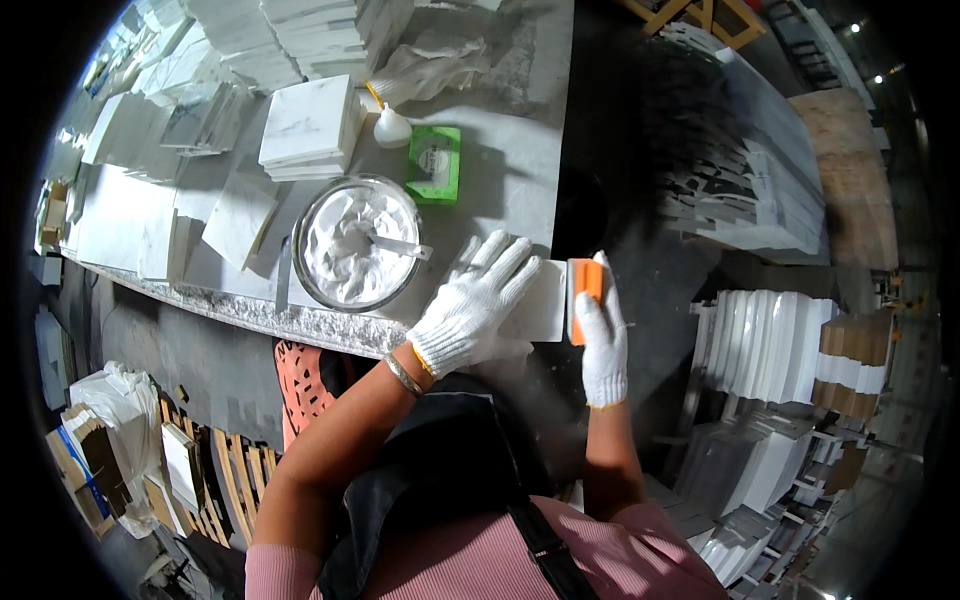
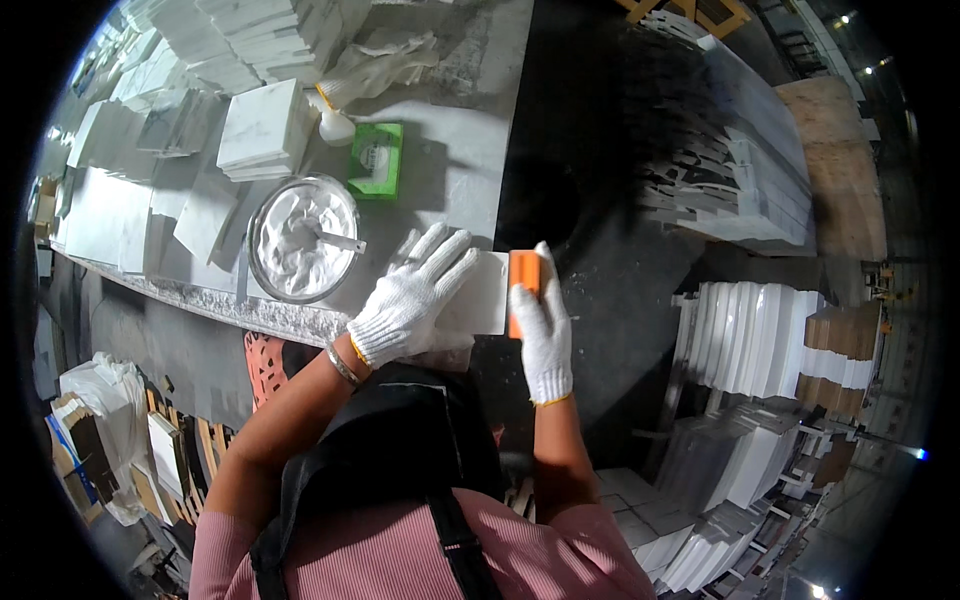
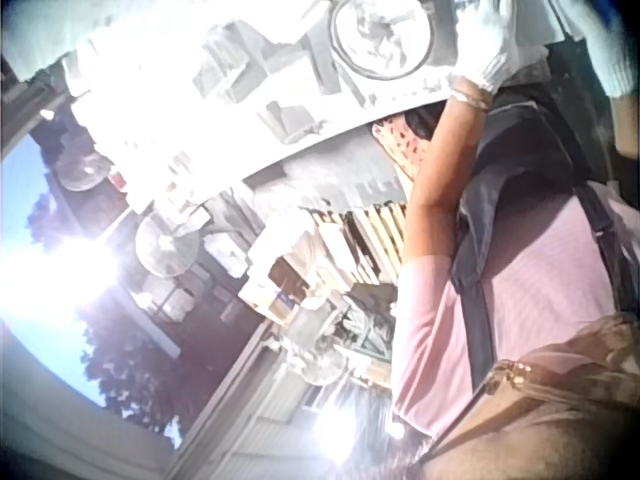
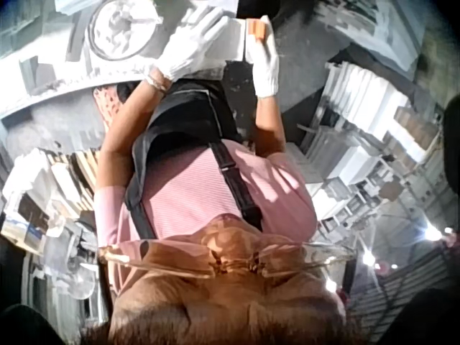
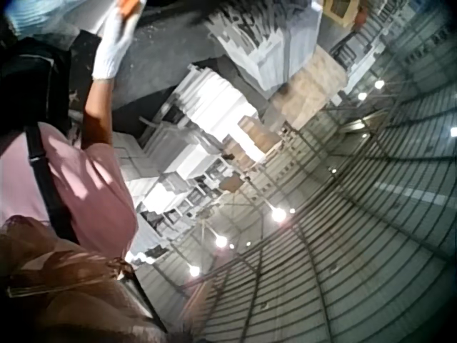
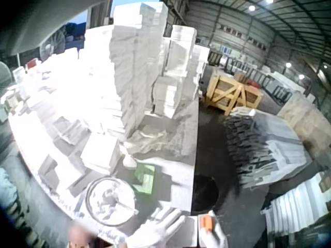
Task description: The person applies a white paste to the edges of small white tiles using a metal spatula, then rubs the edges with an orange sponge. The person repeats this process on multiple tiles, handling them one at a time and placing them on the workbench.
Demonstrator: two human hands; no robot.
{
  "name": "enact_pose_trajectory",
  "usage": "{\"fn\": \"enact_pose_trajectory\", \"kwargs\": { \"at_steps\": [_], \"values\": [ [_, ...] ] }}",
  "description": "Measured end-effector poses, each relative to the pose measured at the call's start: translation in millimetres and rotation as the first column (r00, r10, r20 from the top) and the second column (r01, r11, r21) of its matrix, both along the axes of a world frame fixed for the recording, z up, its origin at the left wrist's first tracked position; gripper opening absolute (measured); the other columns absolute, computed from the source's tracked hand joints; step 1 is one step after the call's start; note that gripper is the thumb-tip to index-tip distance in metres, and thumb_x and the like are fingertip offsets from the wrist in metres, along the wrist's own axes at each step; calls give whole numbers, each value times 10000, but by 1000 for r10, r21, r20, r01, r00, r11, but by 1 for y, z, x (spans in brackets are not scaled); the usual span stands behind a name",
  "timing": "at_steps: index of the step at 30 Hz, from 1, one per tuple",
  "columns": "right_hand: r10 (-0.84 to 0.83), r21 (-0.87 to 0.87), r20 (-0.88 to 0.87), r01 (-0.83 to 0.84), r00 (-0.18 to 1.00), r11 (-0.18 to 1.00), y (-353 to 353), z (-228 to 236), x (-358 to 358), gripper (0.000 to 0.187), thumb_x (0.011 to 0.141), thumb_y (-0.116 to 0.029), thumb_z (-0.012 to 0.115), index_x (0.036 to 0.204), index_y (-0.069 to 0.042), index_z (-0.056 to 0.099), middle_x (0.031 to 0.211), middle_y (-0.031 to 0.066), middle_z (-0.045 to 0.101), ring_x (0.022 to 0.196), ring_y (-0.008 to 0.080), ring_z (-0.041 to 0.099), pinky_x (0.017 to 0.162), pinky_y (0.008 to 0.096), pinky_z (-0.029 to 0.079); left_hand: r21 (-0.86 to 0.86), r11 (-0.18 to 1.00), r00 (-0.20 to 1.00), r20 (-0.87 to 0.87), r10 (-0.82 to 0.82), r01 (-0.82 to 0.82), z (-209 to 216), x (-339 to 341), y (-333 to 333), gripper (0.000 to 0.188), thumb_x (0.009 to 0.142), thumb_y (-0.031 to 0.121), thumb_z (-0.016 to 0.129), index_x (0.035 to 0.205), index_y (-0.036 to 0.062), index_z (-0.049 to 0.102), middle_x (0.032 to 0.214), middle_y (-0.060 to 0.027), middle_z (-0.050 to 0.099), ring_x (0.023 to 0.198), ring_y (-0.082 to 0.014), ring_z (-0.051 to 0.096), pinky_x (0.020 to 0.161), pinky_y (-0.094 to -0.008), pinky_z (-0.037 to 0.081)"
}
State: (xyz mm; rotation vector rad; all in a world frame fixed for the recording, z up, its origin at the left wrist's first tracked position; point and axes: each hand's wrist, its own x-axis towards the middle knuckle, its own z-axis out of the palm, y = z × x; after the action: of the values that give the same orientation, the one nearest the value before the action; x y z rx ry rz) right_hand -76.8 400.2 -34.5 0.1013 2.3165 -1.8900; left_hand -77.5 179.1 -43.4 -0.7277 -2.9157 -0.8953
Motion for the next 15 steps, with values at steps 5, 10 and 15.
{"fn": "enact_pose_trajectory", "kwargs": {
  "at_steps": [5,10,15],
  "values": [
    [-32,98,43,28,999,995,-5,-24,-17,735,1003,-437,621,1587,-79,353,1493,159,520,1313,255,554,1102,350,429,10,1000,1000,1,-2,2,1,1,1,1000,689,473,848,1496,34,453,1576,-193,392,1494,-407,316,1228,-559,250],
    [13,-11,76,-12,997,1000,4,-18,-14,736,1011,-456,608,1597,-96,346,1478,129,524,1285,221,557,1081,347,445,20,1000,1000,13,2,-2,0,0,2,1015,675,491,848,1492,37,453,1568,-191,398,1498,-394,311,1228,-560,248],
    [15,240,13,-18,1000,971,-2,-18,-1,803,1003,-515,587,1618,-104,277,1609,156,392,1424,319,469,1145,385,408,-17,1000,1000,23,-7,7,-1,-1,2,1008,687,509,833,1494,40,452,1571,-188,393,1501,-394,302,1229,-557,244]
  ]
}}
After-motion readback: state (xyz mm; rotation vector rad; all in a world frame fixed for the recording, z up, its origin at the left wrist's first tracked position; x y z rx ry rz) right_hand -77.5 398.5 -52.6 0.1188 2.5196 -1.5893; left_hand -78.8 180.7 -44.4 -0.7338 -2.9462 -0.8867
